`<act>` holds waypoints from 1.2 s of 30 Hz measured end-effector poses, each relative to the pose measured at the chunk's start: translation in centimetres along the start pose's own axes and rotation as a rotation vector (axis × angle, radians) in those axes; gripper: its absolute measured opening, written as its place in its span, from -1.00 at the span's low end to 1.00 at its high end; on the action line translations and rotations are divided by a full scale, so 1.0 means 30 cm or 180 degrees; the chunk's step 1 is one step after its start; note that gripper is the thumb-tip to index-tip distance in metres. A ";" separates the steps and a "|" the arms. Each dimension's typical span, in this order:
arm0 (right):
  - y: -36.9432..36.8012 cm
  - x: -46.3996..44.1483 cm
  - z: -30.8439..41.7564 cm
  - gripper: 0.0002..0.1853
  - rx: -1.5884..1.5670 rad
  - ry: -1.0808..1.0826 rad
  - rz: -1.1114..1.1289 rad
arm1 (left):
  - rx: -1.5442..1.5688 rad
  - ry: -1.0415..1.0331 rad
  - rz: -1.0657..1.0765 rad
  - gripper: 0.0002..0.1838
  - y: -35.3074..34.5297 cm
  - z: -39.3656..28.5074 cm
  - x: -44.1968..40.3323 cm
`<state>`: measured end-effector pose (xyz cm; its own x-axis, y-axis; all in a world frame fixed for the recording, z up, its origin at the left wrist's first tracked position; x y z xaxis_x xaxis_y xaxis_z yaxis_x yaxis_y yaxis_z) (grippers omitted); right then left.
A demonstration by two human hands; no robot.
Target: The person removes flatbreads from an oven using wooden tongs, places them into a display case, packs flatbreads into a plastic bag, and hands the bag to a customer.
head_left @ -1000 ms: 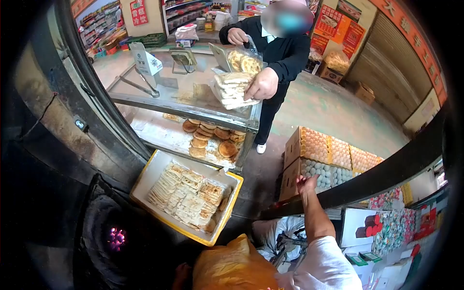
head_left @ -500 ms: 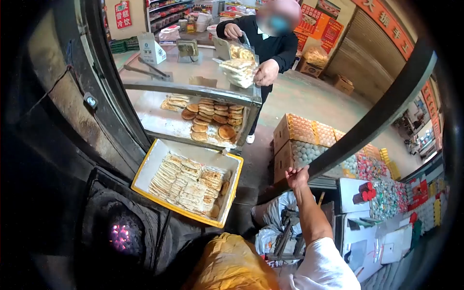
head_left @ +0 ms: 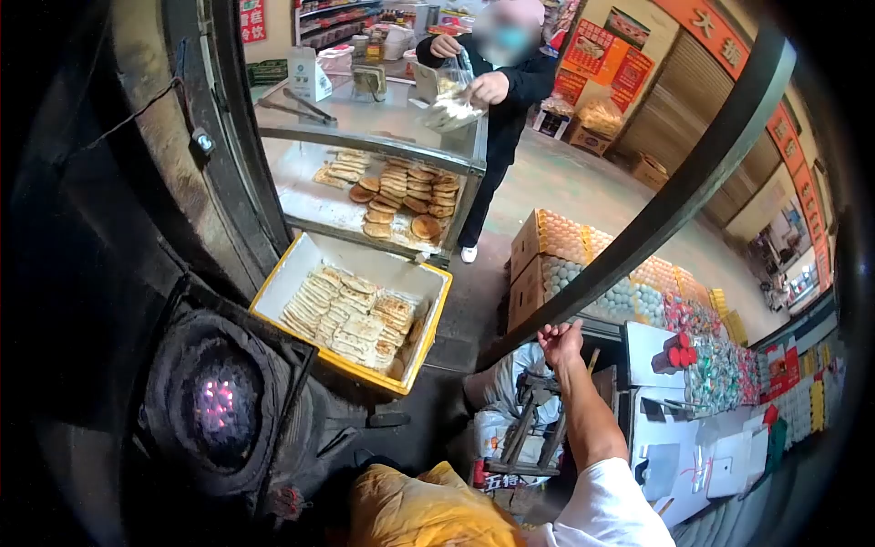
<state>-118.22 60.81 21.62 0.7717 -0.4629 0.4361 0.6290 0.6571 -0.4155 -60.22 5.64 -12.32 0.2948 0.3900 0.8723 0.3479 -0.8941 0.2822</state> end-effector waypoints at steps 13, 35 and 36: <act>0.283 -0.008 -0.027 -0.28 0.0002 -0.0302 0.0227 | -0.0039 -0.0390 -0.0240 -0.70 -0.096 0.268 0.276; 1.127 0.894 -1.226 -0.72 0.3718 -0.2537 0.2251 | 0.2044 -0.0424 -0.4091 -0.71 1.848 1.188 0.834; 1.149 0.967 -1.232 -0.72 0.3415 -0.2954 0.2256 | 0.2060 -0.0413 -0.3990 -0.71 1.752 1.274 0.884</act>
Point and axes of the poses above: each hand's wrist, its own x-axis away from the middle knuckle, its own y-axis out of the back of the hand, z = x × y, the point moved 9 cm from there along -x, towards the middle knuckle, and after that the axes turned 9 degrees about y, right-handed, at the moved point
